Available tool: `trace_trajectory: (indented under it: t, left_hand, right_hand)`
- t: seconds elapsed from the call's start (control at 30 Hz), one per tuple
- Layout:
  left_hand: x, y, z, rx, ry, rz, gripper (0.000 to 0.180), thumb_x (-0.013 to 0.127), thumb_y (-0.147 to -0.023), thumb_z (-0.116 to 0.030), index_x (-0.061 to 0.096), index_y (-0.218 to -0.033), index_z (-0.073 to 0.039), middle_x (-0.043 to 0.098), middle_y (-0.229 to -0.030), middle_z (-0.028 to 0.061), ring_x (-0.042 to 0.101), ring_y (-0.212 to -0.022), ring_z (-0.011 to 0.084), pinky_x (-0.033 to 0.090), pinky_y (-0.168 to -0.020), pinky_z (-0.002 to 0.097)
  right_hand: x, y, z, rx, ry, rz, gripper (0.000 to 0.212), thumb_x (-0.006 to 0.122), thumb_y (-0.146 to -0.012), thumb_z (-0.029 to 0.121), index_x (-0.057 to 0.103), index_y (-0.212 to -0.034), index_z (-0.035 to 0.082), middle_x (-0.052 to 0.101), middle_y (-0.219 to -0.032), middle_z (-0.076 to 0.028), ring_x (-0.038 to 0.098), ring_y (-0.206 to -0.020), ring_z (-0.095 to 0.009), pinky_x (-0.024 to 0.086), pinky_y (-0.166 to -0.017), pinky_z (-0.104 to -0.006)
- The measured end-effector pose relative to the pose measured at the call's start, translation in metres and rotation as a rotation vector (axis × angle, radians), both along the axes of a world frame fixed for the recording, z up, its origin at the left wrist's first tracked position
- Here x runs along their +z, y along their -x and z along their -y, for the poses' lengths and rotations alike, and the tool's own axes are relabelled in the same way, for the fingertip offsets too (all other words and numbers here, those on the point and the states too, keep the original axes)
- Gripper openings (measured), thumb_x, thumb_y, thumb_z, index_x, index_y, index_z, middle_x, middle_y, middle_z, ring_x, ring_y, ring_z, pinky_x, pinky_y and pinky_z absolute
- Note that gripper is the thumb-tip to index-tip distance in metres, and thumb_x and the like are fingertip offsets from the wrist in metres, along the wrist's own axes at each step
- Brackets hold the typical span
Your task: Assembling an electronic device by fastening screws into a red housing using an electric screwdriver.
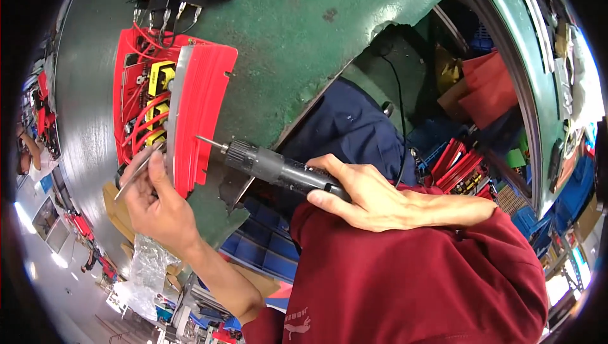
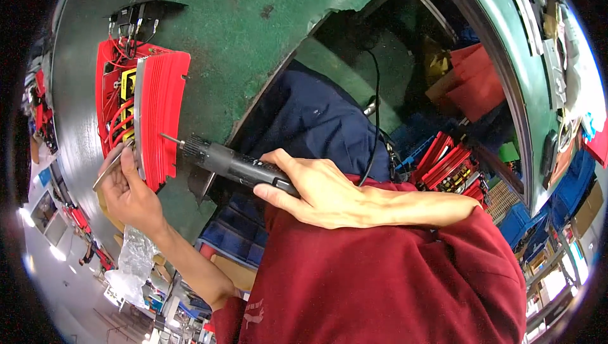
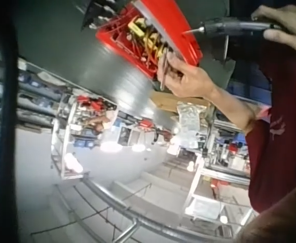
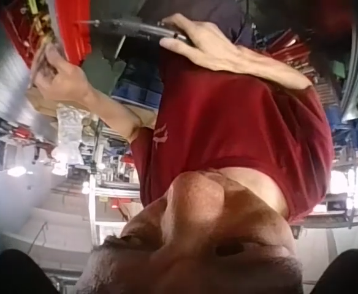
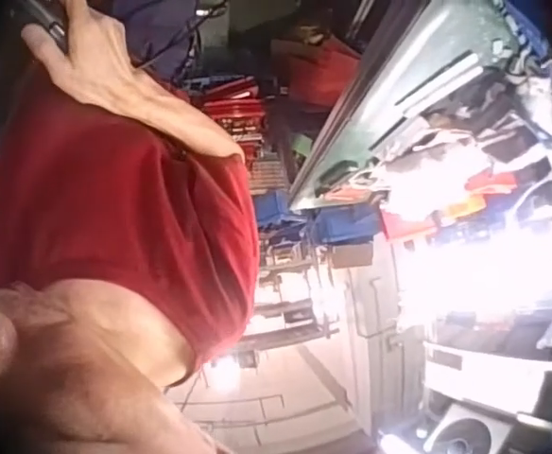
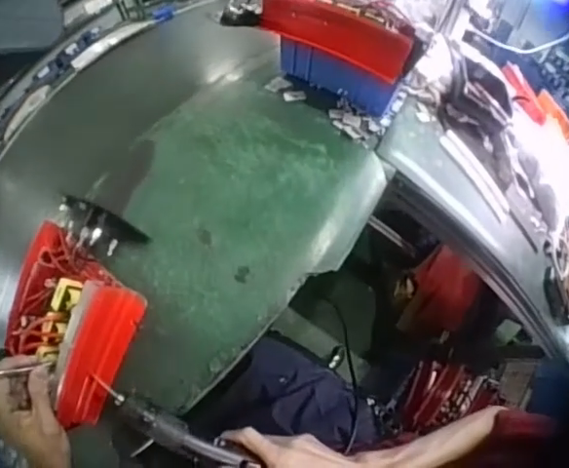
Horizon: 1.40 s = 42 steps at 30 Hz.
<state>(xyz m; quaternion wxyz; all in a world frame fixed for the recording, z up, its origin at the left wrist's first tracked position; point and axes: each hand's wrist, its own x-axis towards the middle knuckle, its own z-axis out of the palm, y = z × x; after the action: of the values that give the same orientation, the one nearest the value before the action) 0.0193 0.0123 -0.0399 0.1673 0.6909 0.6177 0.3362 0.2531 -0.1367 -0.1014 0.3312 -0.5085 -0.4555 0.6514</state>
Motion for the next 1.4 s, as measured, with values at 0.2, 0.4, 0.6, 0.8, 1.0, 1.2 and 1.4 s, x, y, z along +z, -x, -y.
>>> trace_trajectory:
  t: [0.2,0.4,0.6,0.8,1.0,1.2,1.4]
  left_hand:
    - [-0.001,0.001,0.004,0.016,-0.024,-0.015,0.018,0.066,-0.097,-0.007,0.064,-0.109,0.006,0.072,-0.098,0.014,0.068,-0.086,0.0168,0.055,-0.08,0.0273]
    - [0.0,-0.001,0.005,0.03,-0.027,-0.021,0.019,0.066,-0.097,-0.007,0.064,-0.109,0.007,0.072,-0.099,0.0148,0.068,-0.087,0.0172,0.056,-0.079,0.0275]
    - [-0.005,0.0,-0.002,0.029,-0.009,-0.013,0.021,0.067,-0.096,-0.007,0.064,-0.111,0.007,0.072,-0.098,0.0145,0.068,-0.087,0.0167,0.056,-0.079,0.0274]
    - [0.009,0.001,-0.002,0.041,0.064,0.035,0.016,0.068,-0.095,-0.007,0.066,-0.104,0.006,0.072,-0.097,0.0114,0.067,-0.084,0.0138,0.054,-0.074,0.0266]
    - [0.004,-0.001,-0.003,-0.139,-0.051,-0.112,0.014,0.072,-0.087,0.001,0.065,-0.098,-0.004,0.072,-0.091,0.0108,0.07,-0.079,0.0246,0.056,-0.07,0.0324]
    - [0.012,0.003,-0.004,-0.158,-0.035,-0.027,0.022,0.076,-0.082,0.002,0.064,-0.1,-0.004,0.075,-0.09,0.0091,0.072,-0.075,0.0245,0.057,-0.063,0.0303]
    - [0.016,0.012,-0.006,-0.171,0.105,0.114,0.02,0.073,-0.083,0.006,0.062,-0.099,-0.002,0.074,-0.088,0.0163,0.074,-0.079,0.027,0.06,-0.069,0.0327]
  right_hand:
    - [0.0,-0.001,-0.001,-0.008,0.034,-0.083,0.045,0.035,-0.107,0.032,0.044,-0.135,-0.002,0.062,-0.08,-0.022,0.063,-0.07,-0.035,0.047,-0.069,-0.0431]
    - [-0.002,0.001,-0.003,-0.003,0.055,-0.114,0.048,0.031,-0.108,0.035,0.044,-0.136,-0.001,0.061,-0.079,-0.02,0.063,-0.071,-0.031,0.048,-0.07,-0.0403]
    - [-0.001,-0.007,-0.019,0.06,0.319,-0.335,0.054,0.028,-0.11,0.044,0.05,-0.134,0.001,0.063,-0.08,-0.008,0.061,-0.077,-0.017,0.049,-0.074,-0.0317]
    - [-0.009,-0.016,-0.032,0.219,0.696,-0.828,0.075,0.017,-0.106,0.059,0.055,-0.134,0.0,0.062,-0.073,-0.008,0.056,-0.061,-0.015,0.047,-0.063,-0.0288]
    - [-0.006,-0.022,-0.021,0.141,0.642,-0.603,0.068,0.02,-0.106,0.058,0.058,-0.123,0.004,0.064,-0.079,-0.002,0.056,-0.066,-0.01,0.045,-0.062,-0.0252]
    - [0.029,-0.035,-0.034,0.207,0.699,-0.402,0.066,0.019,-0.107,0.055,0.054,-0.129,0.003,0.064,-0.083,-0.003,0.05,-0.061,-0.009,0.04,-0.055,-0.0228]
    - [0.04,-0.04,-0.05,0.241,0.982,-0.687,0.096,0.018,-0.096,0.075,0.052,-0.133,-0.007,0.06,-0.072,-0.01,0.053,-0.06,-0.017,0.041,-0.059,-0.0275]
